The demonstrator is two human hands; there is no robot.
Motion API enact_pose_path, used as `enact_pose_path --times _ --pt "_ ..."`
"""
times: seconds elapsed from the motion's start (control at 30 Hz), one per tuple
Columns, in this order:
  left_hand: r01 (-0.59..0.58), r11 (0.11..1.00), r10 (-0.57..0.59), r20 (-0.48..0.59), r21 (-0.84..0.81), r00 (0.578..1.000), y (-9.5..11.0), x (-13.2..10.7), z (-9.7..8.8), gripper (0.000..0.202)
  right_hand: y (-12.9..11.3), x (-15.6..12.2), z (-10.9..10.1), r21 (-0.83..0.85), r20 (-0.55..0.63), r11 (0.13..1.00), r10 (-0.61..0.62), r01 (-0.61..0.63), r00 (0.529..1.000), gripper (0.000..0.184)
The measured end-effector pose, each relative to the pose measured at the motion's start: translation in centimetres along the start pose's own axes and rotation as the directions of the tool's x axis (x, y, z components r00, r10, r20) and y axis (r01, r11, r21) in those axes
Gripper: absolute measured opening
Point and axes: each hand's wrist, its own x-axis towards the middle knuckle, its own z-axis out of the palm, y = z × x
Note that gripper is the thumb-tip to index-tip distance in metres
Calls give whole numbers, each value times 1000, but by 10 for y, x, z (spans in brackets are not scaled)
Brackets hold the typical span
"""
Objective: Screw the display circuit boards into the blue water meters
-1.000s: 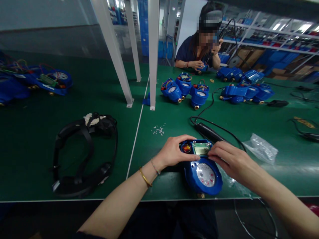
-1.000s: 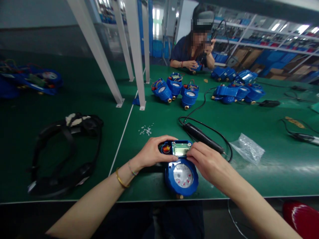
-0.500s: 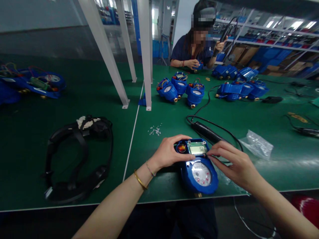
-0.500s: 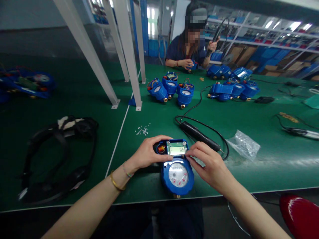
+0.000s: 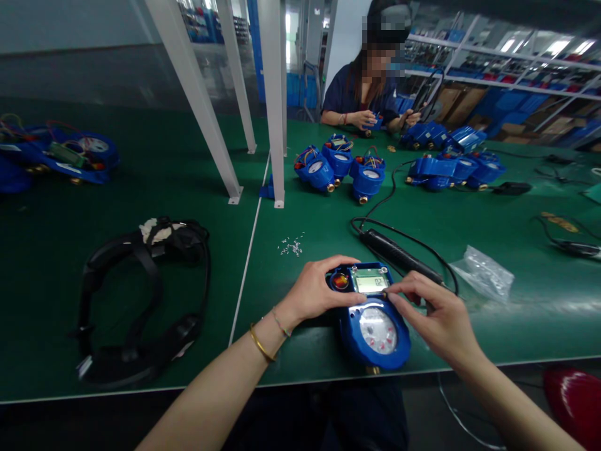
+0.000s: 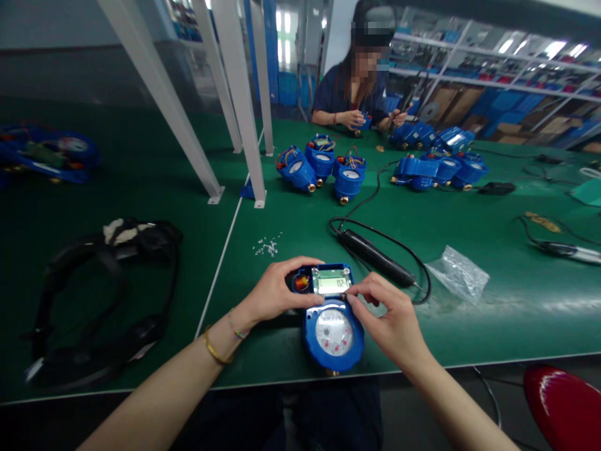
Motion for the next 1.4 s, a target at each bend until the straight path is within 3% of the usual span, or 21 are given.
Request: enact_pose_path --times 0.1,0.23,0.47,0.63,0.8,0.97,1.13,1.27,1.4 --pt "4 1000 -4 4 -4 1000 0 0 0 55 -3 1 2 -19 -6 999 -29 29 1000 12" --pt "-3 1000 3 -5 -6 1000 0 0 0 55 -5 1 0 -88 0 984 -158 158 987 10" --pt "4 1000 -4 2 19 1000 0 2 0 56 2 16 -18 -98 233 929 -327 357 916 10" --pt "3 1000 -3 0 30 1000 2 1 0 55 -9 25 -16 -298 344 824 -379 483 859 13" --pt "-4 999 4 9 43 1000 7 5 3 51 -20 20 -14 -534 362 716 -286 449 887 18" --pt "-3 999 3 15 54 1000 9 5 1 51 -17 21 -16 -462 398 782 -238 418 886 12" --pt "7 1000 -8 32 27 999 8 3 -1 54 -24 25 -8 -560 445 678 -238 476 863 18" --pt "19 997 -17 27 -79 999 1 1 6 55 -22 19 -2 -617 395 625 -280 478 875 24" --pt "24 976 -37 -56 -217 998 -11 -4 20 61 -15 15 -1 -601 310 662 -324 448 894 24"
